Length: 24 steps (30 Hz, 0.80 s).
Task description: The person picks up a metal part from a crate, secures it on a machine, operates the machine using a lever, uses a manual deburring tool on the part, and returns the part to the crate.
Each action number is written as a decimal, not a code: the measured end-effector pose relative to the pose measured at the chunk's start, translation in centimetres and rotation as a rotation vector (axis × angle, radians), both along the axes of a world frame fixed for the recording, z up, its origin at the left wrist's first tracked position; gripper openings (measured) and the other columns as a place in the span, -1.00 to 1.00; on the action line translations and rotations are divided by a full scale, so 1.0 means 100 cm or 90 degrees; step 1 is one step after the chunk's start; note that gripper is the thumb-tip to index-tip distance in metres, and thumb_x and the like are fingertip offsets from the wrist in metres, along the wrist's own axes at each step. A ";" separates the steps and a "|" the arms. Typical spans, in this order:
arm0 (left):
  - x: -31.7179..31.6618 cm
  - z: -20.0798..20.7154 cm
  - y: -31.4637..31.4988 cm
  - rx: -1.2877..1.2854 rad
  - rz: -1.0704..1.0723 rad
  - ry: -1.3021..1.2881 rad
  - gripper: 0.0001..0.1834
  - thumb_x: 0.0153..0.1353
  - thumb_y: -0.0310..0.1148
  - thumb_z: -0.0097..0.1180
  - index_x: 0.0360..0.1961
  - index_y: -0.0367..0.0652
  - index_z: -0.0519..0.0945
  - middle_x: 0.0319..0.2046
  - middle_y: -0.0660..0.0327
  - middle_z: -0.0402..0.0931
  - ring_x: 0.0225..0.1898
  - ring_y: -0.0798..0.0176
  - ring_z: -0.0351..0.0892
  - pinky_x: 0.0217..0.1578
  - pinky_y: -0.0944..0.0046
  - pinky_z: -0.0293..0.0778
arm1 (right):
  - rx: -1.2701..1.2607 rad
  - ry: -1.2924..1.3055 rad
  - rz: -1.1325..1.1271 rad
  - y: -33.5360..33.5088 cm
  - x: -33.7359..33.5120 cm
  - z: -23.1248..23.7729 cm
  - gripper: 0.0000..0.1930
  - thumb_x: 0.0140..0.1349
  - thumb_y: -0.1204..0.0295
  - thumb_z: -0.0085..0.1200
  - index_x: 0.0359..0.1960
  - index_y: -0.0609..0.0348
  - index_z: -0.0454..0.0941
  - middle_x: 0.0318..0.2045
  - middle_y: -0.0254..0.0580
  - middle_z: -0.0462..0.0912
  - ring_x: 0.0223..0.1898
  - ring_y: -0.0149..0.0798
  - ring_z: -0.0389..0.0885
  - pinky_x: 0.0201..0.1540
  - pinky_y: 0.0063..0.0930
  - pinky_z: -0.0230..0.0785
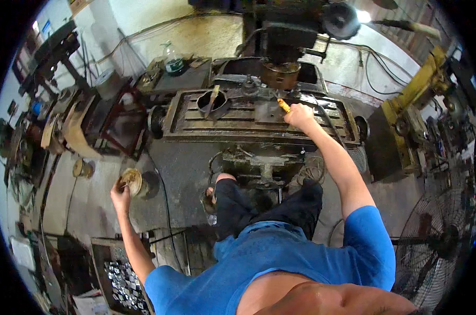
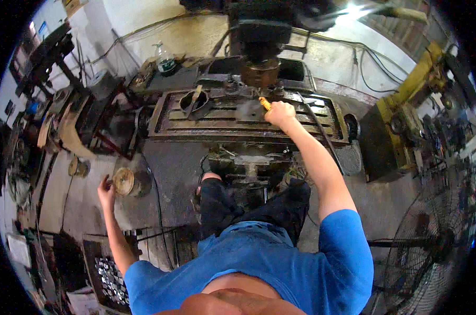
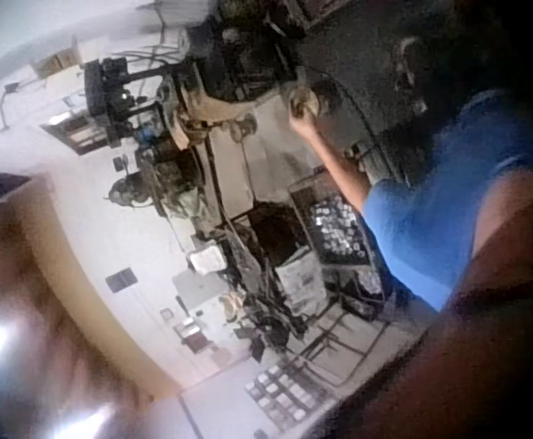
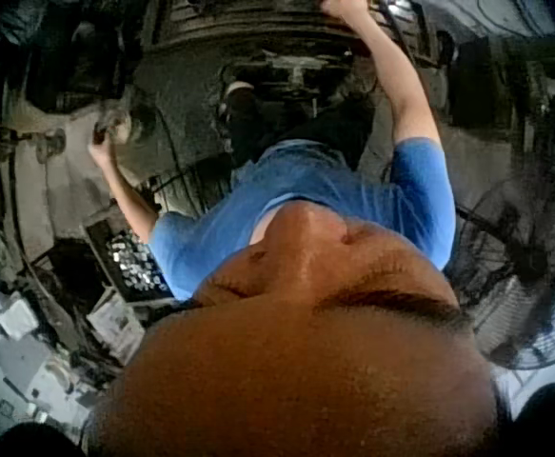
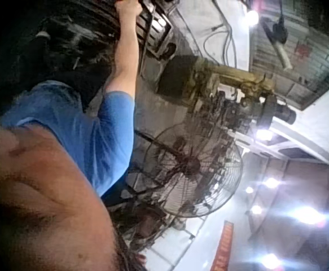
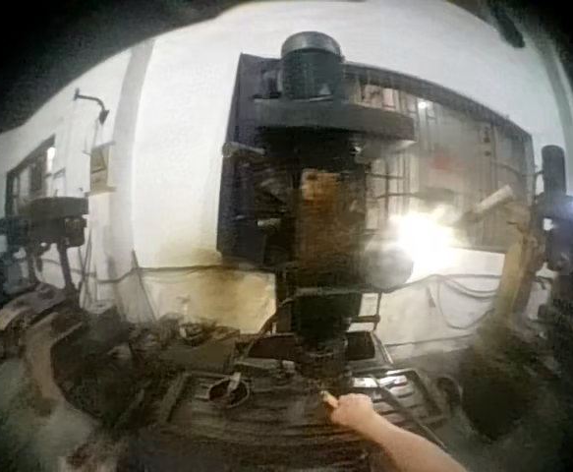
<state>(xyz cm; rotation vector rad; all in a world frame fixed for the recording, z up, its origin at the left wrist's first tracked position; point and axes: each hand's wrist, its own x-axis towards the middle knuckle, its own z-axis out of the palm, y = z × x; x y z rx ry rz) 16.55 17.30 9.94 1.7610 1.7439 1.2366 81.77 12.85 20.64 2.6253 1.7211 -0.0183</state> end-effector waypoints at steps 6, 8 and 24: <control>-0.116 0.021 -0.107 -0.049 0.264 0.127 -0.63 0.03 -0.38 0.10 -0.12 -0.34 0.50 -0.47 0.02 0.56 -0.44 0.24 0.55 -0.36 0.27 0.42 | -0.057 0.030 0.088 -0.063 0.018 0.004 -0.72 -0.01 0.25 -0.03 -0.34 0.18 0.51 -0.39 0.04 0.56 -0.31 -0.03 0.55 -0.29 -0.20 0.37; -0.165 0.016 -0.147 0.018 0.381 0.064 -0.65 0.00 -0.45 0.10 -0.14 -0.39 0.50 -0.56 0.15 0.54 -0.55 0.37 0.49 -0.47 0.36 0.38 | -0.072 -0.061 0.274 -0.104 0.098 -0.033 -0.77 -0.01 0.30 0.00 -0.47 0.25 0.45 -0.51 0.08 0.49 -0.39 0.00 0.51 -0.36 -0.20 0.34; -0.216 -0.028 -0.239 -0.493 0.610 0.406 -0.58 -0.09 -0.11 0.18 -0.19 -0.07 0.55 -0.18 0.06 0.51 -0.12 0.05 0.50 -0.15 0.09 0.43 | 0.098 0.280 -0.027 -0.103 -0.004 0.025 -0.70 -0.11 0.33 -0.05 -0.53 0.42 0.34 -0.74 -0.10 0.35 -0.77 -0.24 0.35 -0.72 -0.35 0.18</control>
